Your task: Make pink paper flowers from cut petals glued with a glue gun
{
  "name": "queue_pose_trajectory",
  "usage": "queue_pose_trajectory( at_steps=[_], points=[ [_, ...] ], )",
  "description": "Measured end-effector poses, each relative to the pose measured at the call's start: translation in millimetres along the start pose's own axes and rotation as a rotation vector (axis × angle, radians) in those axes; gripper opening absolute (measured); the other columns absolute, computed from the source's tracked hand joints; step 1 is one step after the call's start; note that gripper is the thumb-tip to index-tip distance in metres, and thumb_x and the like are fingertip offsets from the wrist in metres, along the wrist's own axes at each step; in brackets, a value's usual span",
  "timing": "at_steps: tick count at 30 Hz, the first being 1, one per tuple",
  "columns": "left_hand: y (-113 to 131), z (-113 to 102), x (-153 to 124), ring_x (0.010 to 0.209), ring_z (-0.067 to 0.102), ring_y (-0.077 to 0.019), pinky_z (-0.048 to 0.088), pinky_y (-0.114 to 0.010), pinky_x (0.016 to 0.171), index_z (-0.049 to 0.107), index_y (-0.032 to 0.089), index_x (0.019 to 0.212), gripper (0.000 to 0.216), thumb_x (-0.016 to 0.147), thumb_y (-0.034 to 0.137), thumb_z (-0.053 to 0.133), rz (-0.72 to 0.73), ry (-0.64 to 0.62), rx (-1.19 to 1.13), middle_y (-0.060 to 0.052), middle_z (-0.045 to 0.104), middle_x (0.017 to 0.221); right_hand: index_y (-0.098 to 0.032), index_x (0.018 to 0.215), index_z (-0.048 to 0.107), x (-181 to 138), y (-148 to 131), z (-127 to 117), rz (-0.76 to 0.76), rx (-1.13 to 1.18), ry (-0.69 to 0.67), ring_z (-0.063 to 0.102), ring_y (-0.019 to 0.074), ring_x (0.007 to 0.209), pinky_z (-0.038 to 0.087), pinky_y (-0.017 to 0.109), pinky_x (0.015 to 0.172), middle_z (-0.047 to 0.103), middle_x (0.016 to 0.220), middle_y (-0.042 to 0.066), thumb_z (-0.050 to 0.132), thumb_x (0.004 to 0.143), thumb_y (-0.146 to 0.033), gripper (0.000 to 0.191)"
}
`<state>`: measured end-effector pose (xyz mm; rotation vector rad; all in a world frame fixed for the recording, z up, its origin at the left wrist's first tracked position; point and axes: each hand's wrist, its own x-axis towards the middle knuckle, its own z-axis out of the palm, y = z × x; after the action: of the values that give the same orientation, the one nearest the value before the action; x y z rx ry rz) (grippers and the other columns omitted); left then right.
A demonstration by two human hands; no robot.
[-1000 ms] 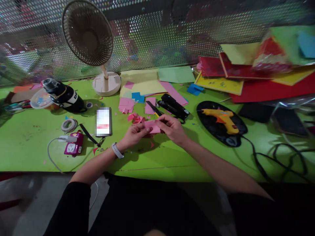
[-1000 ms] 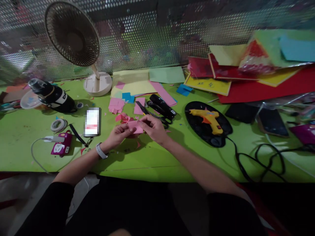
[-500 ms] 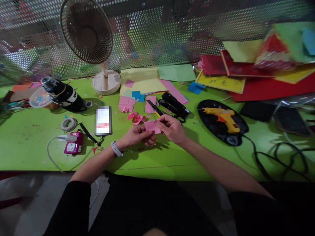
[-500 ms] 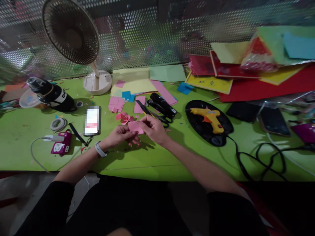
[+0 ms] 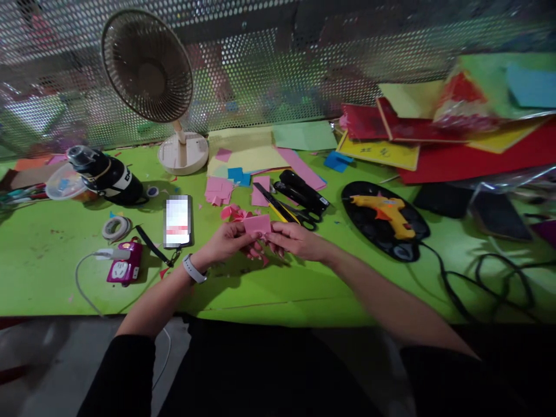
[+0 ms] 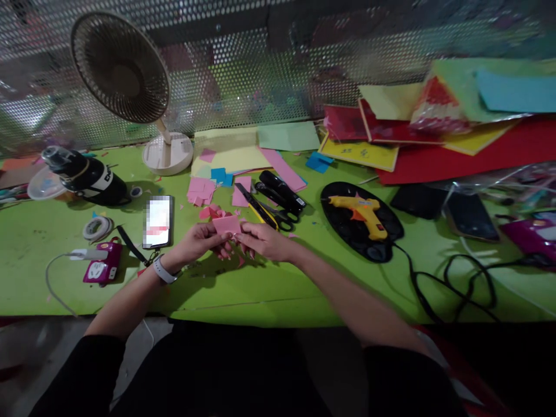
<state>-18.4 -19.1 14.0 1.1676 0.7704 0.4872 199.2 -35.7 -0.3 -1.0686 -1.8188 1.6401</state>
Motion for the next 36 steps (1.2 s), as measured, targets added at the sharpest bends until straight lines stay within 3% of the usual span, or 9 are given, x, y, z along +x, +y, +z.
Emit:
queue_pose_trajectory(
  at_steps=[5,10,15,20,25,29,32,34,36],
  points=[
    [2,-1,0,0.063,0.070,-0.0106,0.059,-0.022,0.062,0.065,0.009,0.092,0.047,0.076,0.052,0.076,-0.012,-0.024,0.002,-0.005,0.073,0.077,-0.017,0.090,0.056,-5,-9,-6,-0.007,-0.183,-0.019,0.055,0.0132,0.063,0.044,0.027,0.058,0.059,0.073,0.001,0.047,0.096,-0.046,0.031],
    [3,-2,-1,0.066,0.071,-0.0119,0.060,-0.024,0.066,0.066,0.009,0.095,0.045,0.077,0.048,0.077,-0.030,-0.059,0.041,-0.009,0.074,0.084,-0.018,0.093,0.052,-6,-15,-7,0.017,-0.178,-0.142,0.056,0.0128,0.063,0.045,0.027,0.059,0.061,0.080,0.003,0.043,0.098,-0.041,0.025],
    [1,-6,-1,0.065,0.070,-0.0125,0.060,-0.025,0.066,0.066,0.008,0.091,0.042,0.079,0.048,0.075,-0.043,-0.088,0.111,-0.010,0.074,0.080,-0.020,0.083,0.049,-5,-18,-5,-0.032,-0.330,-0.089,0.050,0.0122,0.061,0.039,0.027,0.058,0.056,0.071,0.000,0.043,0.098,-0.039,0.025],
    [1,-18,-12,0.067,0.071,-0.0136,0.060,-0.025,0.066,0.066,0.010,0.091,0.039,0.079,0.047,0.075,-0.075,-0.115,0.128,-0.009,0.074,0.080,-0.020,0.083,0.049,-8,-20,-8,0.005,-0.237,-0.129,0.054,0.0122,0.056,0.042,0.026,0.054,0.058,0.068,-0.001,0.047,0.097,-0.042,0.026],
    [0,-24,-25,0.081,0.072,-0.0158,0.059,-0.027,0.075,0.068,0.011,0.097,0.043,0.079,0.050,0.075,-0.038,0.014,0.090,-0.011,0.074,0.092,-0.019,0.091,0.054,-8,-21,-7,0.051,-0.088,-0.188,0.057,0.0110,0.056,0.047,0.025,0.053,0.063,0.074,0.000,0.050,0.095,-0.048,0.029],
    [-7,-13,-23,0.084,0.071,-0.0156,0.058,-0.027,0.079,0.069,0.010,0.100,0.048,0.079,0.053,0.073,0.043,0.038,0.069,-0.011,0.073,0.097,-0.018,0.100,0.058,-6,-21,-2,0.068,-0.151,-0.210,0.058,0.0116,0.056,0.046,0.025,0.053,0.065,0.078,0.002,0.048,0.095,-0.055,0.039],
    [-14,-8,-18,0.070,0.068,-0.0111,0.057,-0.022,0.069,0.068,0.010,0.089,0.044,0.077,0.052,0.075,0.060,0.137,0.088,-0.007,0.072,0.083,-0.019,0.095,0.063,-12,-21,-10,0.082,-0.329,-0.147,0.058,0.0137,0.059,0.041,0.026,0.055,0.066,0.074,0.002,0.048,0.094,-0.058,0.042],
    [-15,-9,-17,0.067,0.069,-0.0115,0.057,-0.021,0.062,0.067,0.010,0.091,0.046,0.076,0.052,0.076,0.032,0.177,0.049,-0.006,0.072,0.081,-0.020,0.095,0.066,-18,-19,-21,0.148,-0.567,0.018,0.059,0.0164,0.064,0.038,0.028,0.057,0.068,0.077,0.004,0.050,0.094,-0.057,0.040],
    [-14,-10,-17,0.065,0.070,-0.0121,0.056,-0.020,0.057,0.065,0.011,0.095,0.046,0.076,0.051,0.077,0.007,0.208,-0.005,-0.005,0.072,0.081,-0.019,0.098,0.066,-23,-14,-30,0.287,-0.846,0.265,0.061,0.0202,0.067,0.036,0.029,0.057,0.071,0.085,0.008,0.054,0.092,-0.055,0.039]
  ],
)
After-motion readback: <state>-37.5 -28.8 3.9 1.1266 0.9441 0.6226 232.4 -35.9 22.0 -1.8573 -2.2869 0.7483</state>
